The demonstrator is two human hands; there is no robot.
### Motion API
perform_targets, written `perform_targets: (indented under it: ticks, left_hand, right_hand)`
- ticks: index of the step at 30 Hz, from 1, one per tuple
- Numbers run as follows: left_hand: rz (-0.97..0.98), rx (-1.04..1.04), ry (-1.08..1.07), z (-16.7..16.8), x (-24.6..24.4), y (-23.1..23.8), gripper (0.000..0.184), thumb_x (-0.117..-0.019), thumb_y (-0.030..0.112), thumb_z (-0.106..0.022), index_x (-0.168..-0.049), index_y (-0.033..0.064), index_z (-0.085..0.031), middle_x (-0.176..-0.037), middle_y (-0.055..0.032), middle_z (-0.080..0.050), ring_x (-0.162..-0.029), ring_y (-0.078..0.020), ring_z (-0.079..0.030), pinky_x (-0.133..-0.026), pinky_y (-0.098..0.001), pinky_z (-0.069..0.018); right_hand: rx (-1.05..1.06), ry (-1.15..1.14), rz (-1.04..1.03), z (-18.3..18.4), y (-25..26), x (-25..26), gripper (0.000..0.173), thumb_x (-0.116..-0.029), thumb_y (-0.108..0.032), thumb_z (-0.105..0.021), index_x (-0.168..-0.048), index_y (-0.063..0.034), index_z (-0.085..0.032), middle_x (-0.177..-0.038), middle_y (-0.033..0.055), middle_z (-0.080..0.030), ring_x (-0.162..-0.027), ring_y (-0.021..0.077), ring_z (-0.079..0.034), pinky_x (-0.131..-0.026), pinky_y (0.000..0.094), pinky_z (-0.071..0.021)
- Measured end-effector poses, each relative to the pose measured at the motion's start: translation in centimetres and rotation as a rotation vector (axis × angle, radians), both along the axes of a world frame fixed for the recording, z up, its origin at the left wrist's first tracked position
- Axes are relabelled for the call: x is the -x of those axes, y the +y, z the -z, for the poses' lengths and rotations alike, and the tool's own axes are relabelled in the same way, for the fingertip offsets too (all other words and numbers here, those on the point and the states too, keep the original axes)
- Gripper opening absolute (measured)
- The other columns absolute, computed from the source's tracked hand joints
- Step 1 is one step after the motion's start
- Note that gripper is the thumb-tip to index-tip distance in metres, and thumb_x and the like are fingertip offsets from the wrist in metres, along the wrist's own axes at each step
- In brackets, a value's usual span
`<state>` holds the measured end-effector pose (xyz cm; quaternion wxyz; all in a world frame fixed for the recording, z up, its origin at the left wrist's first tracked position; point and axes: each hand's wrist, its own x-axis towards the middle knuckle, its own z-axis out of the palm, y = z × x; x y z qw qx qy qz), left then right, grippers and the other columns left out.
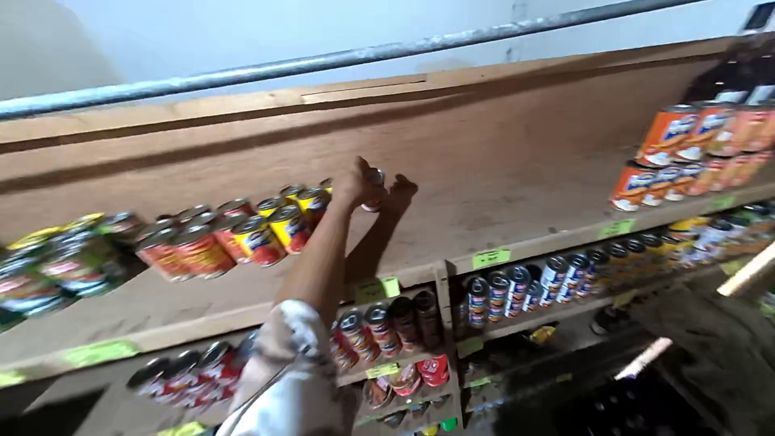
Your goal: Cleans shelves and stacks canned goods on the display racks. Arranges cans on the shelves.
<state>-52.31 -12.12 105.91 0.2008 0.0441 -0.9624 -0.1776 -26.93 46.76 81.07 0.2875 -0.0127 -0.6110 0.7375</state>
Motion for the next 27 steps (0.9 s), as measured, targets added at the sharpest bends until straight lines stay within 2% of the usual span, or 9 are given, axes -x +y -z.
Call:
perform_targets:
  ticks: [1,4,6,10,13,16,20,23,27]
  left_hand:
    - [0.12,-0.058,0.073,-0.2,-1.3,1.9,0.07,-0.0758,0.023,-0.09,-0.132,0.0003,-0.056,-0.11,-0.029,-0.068,-0.104,-0.0499,-0.065,-0.089,-0.0725,-0.0483]
    - [0.522,-0.399,0.197,0.6,-7.2,10.2,0.06,-0.0735,0.012,-0.09,-0.125,0.0014,-0.062,-0.104,-0.0141,-0.072,-0.093,-0.0245,-0.071,-0.085,-0.0469,-0.0592]
    - [0.811,-0.703,0.127,3.3,-10.9,16.8,0.053,-0.0721,0.002,-0.086,-0.121,0.0049,-0.066,-0.099,-0.0054,-0.074,-0.085,-0.0128,-0.072,-0.076,-0.0322,-0.0627]
    - [1.039,-1.088,-0.172,10.4,-13.2,27.6,0.053,-0.0777,0.0,-0.08,-0.126,-0.0043,-0.061,-0.104,-0.0074,-0.074,-0.093,-0.0106,-0.072,-0.087,-0.0293,-0.0614]
    - [0.945,-1.269,-0.165,14.5,-13.4,33.0,0.051,-0.0767,0.007,-0.08,-0.12,-0.0061,-0.056,-0.103,-0.0076,-0.069,-0.092,-0.0076,-0.068,-0.086,-0.0261,-0.0585]
    - [0.756,-1.521,-0.106,16.8,-13.0,36.4,0.039,-0.0844,0.003,-0.07,-0.117,-0.0041,-0.05,-0.096,-0.0066,-0.062,-0.084,-0.007,-0.064,-0.077,-0.0253,-0.0566]
    - [0.504,-1.873,-0.198,16.0,-13.8,38.8,0.019,-0.1073,0.011,-0.049,-0.122,0.0001,-0.047,-0.093,-0.0096,-0.063,-0.081,-0.0131,-0.065,-0.075,-0.0298,-0.058]
    - [0.486,-2.021,-0.342,15.8,-14.3,38.9,0.037,-0.1111,0.036,-0.038,-0.129,0.0055,-0.049,-0.101,-0.0101,-0.067,-0.09,-0.0161,-0.068,-0.079,-0.0336,-0.0594]
    - [0.321,-1.981,-0.516,15.2,-14.8,38.6,0.052,-0.1081,0.05,-0.038,-0.142,0.0114,-0.046,-0.121,-0.0126,-0.063,-0.105,-0.0208,-0.065,-0.085,-0.0358,-0.0561]
  right_hand:
    - [0.113,-0.02,0.159,-1.2,-2.2,0.8,0.041,-0.108,-0.02,-0.04,-0.142,0.0028,-0.043,-0.118,0.0041,-0.065,-0.105,0.0081,-0.065,-0.095,0.0295,-0.0547]
    - [0.061,0.1,0.003,-0.9,-1.2,3.3,0.055,-0.1016,-0.036,-0.058,-0.143,-0.0007,-0.047,-0.125,0.0026,-0.068,-0.113,0.0117,-0.066,-0.1,0.0336,-0.0547]
    - [0.01,0.13,0.033,-4.5,-3.9,4.1,0.06,-0.0974,-0.045,-0.06,-0.138,-0.0007,-0.052,-0.118,-0.001,-0.07,-0.106,0.0083,-0.068,-0.094,0.0314,-0.0589]
    - [-0.347,0.231,0.03,-10.3,-8.0,4.6,0.04,-0.1017,-0.032,-0.053,-0.125,-0.0009,-0.063,-0.116,-0.0056,-0.068,-0.102,-0.0015,-0.064,-0.091,0.0222,-0.0568]
    - [-0.758,0.1,-0.111,-10.7,-9.8,6.2,0.053,-0.1032,-0.034,-0.05,-0.142,0.0026,-0.054,-0.136,0.0187,-0.061,-0.123,0.0181,-0.061,-0.105,0.0359,-0.0495]
    - [-0.977,0.072,0.21,-9.0,-12.0,7.0,0.05,-0.1034,-0.029,-0.048,-0.139,0.0043,-0.057,-0.129,0.0237,-0.066,-0.118,0.0361,-0.066,-0.099,0.0537,-0.0526]
    - [-1.037,0.449,0.669,-3.5,-13.0,8.4,0.028,-0.098,-0.01,-0.058,-0.121,-0.0042,-0.074,-0.13,0.0188,-0.069,-0.126,0.0376,-0.061,-0.11,0.0486,-0.047]
    - [-1.011,0.555,0.716,-0.4,-12.0,8.1,0.021,-0.1032,-0.01,-0.052,-0.117,-0.0123,-0.067,-0.13,0.012,-0.066,-0.135,0.0275,-0.053,-0.118,0.0378,-0.0382]
    - [-0.535,0.279,0.788,-1.3,-10.8,4.9,0.043,-0.1018,-0.018,-0.048,-0.119,0.0176,-0.064,-0.124,0.0306,-0.064,-0.119,0.0217,-0.064,-0.104,0.0302,-0.0496]
